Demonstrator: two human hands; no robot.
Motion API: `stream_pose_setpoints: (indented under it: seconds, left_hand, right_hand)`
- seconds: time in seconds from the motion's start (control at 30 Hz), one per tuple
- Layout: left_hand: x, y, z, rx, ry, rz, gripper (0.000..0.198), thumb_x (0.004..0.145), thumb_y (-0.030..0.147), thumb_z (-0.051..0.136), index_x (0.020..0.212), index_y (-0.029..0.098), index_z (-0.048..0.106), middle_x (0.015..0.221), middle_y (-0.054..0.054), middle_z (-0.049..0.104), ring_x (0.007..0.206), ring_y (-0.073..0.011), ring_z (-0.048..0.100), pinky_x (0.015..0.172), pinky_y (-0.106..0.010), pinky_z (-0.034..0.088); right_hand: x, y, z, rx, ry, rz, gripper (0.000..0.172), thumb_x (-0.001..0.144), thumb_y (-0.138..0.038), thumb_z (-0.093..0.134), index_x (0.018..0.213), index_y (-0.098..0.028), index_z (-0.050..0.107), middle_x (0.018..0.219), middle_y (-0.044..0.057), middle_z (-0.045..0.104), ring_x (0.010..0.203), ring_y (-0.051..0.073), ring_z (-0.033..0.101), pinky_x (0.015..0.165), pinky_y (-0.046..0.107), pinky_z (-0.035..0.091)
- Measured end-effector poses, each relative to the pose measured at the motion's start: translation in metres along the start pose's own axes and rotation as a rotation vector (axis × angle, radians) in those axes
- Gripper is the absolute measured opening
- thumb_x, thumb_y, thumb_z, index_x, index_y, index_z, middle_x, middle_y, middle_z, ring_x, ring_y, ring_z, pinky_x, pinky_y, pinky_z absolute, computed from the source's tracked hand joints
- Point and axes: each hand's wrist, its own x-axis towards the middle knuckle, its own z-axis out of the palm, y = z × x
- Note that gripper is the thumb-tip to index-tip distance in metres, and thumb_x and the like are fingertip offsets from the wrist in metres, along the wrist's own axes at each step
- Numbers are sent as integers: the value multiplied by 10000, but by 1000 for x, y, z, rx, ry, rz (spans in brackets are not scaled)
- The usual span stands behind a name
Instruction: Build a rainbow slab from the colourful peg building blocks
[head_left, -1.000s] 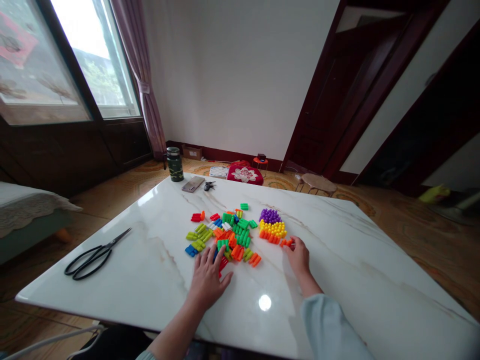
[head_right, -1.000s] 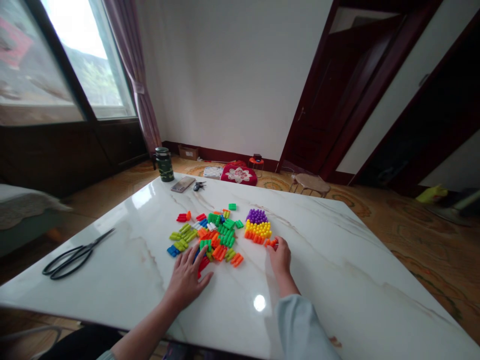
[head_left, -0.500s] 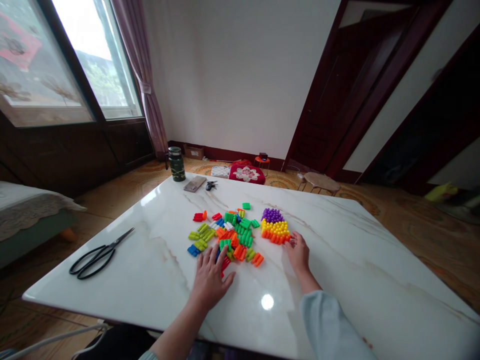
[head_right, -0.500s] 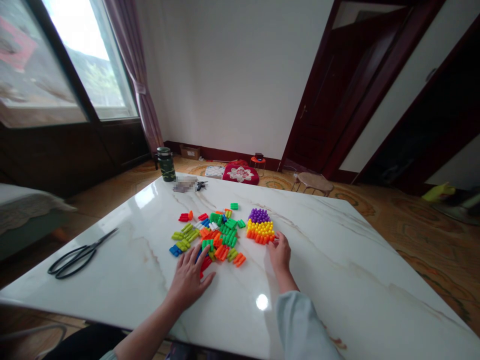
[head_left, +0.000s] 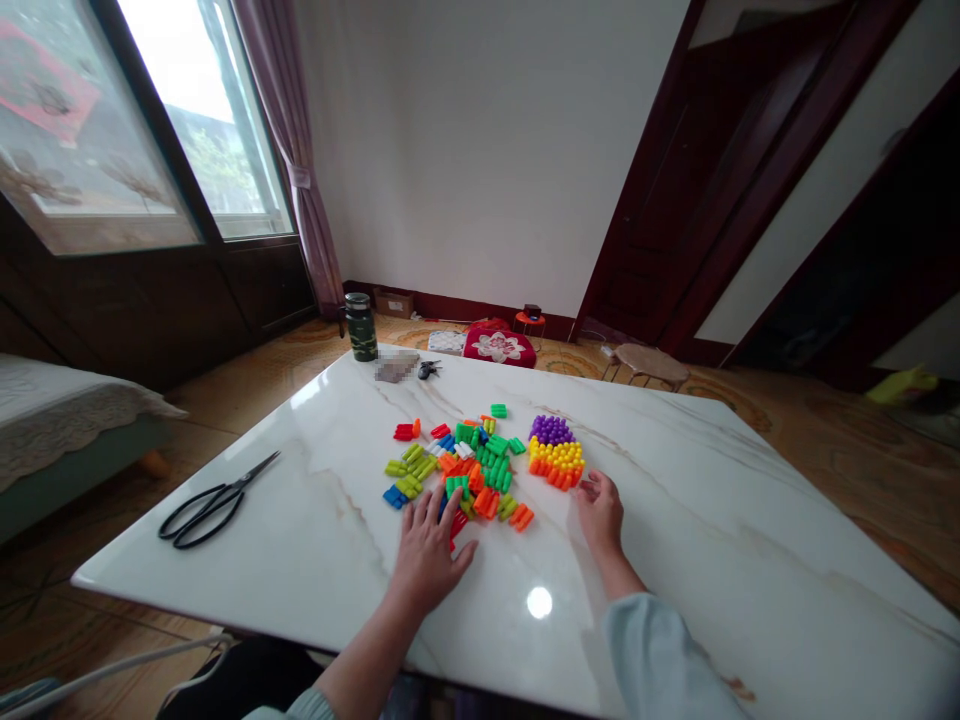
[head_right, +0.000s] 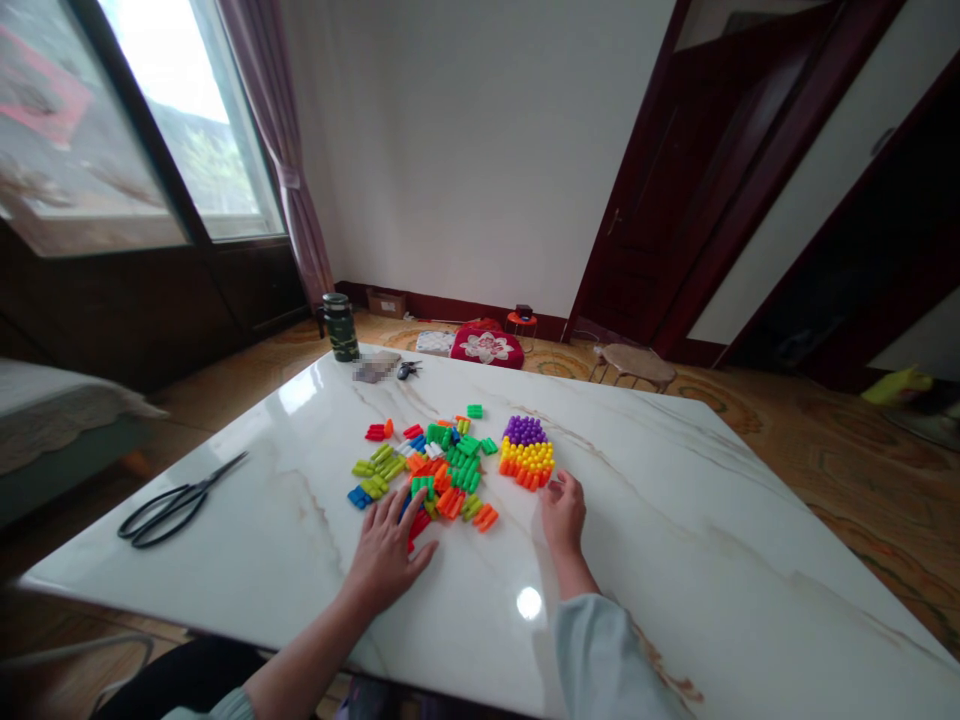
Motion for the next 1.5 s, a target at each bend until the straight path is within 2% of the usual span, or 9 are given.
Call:
stream_pose_setpoints:
  seconds: [0.13, 0.4, 0.53, 0.67, 0.83, 1.07, 1.27, 1.4, 1.5]
  left_hand:
    - [0, 1, -1, -5, -12, -10, 712, 809, 451, 570, 1460, 251, 360, 1512, -103, 352, 1339, -342, 343, 1098, -536, 241]
    - [-1, 0, 1, -7, 23, 4, 740, 794, 434, 592, 1469, 258, 342, 1515, -101, 348, 1341, -349, 336, 1093, -532, 244]
    - [0, 1, -1, -6, 26, 5, 699, 808, 423, 574, 1455, 250, 371, 1502, -111, 367, 1320, -344, 368, 1089, -529, 255]
    - [0, 2, -2, -7, 26, 10, 696, 810, 425, 571, 1453, 249, 374, 1496, -111, 375, 1320, -343, 369, 1088, -528, 259]
    - [0, 1, -1, -12, 29, 9, 696, 806, 431, 576, 1449, 251, 382, 1498, -106, 372, 1314, -340, 373, 1093, -522, 255]
    - [0, 0, 0, -22, 11, -5, 715, 803, 441, 578, 1459, 256, 362, 1505, -102, 364, 1329, -344, 351, 1096, -529, 242]
    - [1, 2, -4, -18, -1, -12, 697, 810, 447, 566, 1449, 240, 382, 1490, -114, 384, 1327, -343, 353, 1093, -531, 241]
    - [0, 1, -2, -13, 10, -2, 687, 815, 454, 558, 1443, 230, 395, 1486, -120, 389, 1328, -339, 351, 1095, -527, 241]
    - [0, -1, 1, -6, 11, 8, 694, 816, 460, 555, 1448, 226, 388, 1498, -127, 368, 1330, -343, 350, 1094, -533, 239]
  right_hand:
    - [-18, -17, 0, -39, 108, -115, 319, 758, -292, 488, 1025, -138, 567, 1021, 127, 600, 784, 192, 588, 765, 348, 494]
    - [-61, -103, 33, -97, -498, -317, 290, 828, -392, 534, 996, -181, 639, 974, 87, 652, 782, 183, 607, 748, 305, 494]
    - [-73, -129, 48, -393, -582, -318, 478, 724, -466, 665, 1111, -189, 624, 1084, 118, 635, 974, 258, 620, 789, 327, 492]
    - [-78, -139, 54, -520, -597, -342, 326, 734, -318, 653, 1029, -180, 650, 1039, 130, 639, 928, 252, 636, 766, 315, 493]
    - [-75, -131, 43, -166, -561, -240, 159, 732, -216, 555, 847, -188, 661, 879, 72, 678, 819, 197, 631, 771, 287, 483]
    - [-61, -86, -2, 486, -481, 378, 329, 664, -409, 616, 853, -147, 676, 740, 30, 681, 652, 158, 592, 566, 245, 447]
    - [-38, -55, -30, 101, -551, 465, 284, 626, -452, 619, 606, -169, 626, 492, -4, 545, 464, 129, 465, 448, 239, 325]
    - [-22, -51, -39, -505, -511, 191, 339, 696, -497, 617, 522, -206, 596, 559, 42, 597, 542, 175, 539, 515, 277, 364]
    - [-17, -57, -41, -624, -476, -21, 226, 734, -430, 632, 706, -210, 671, 796, 68, 677, 698, 187, 618, 627, 282, 426]
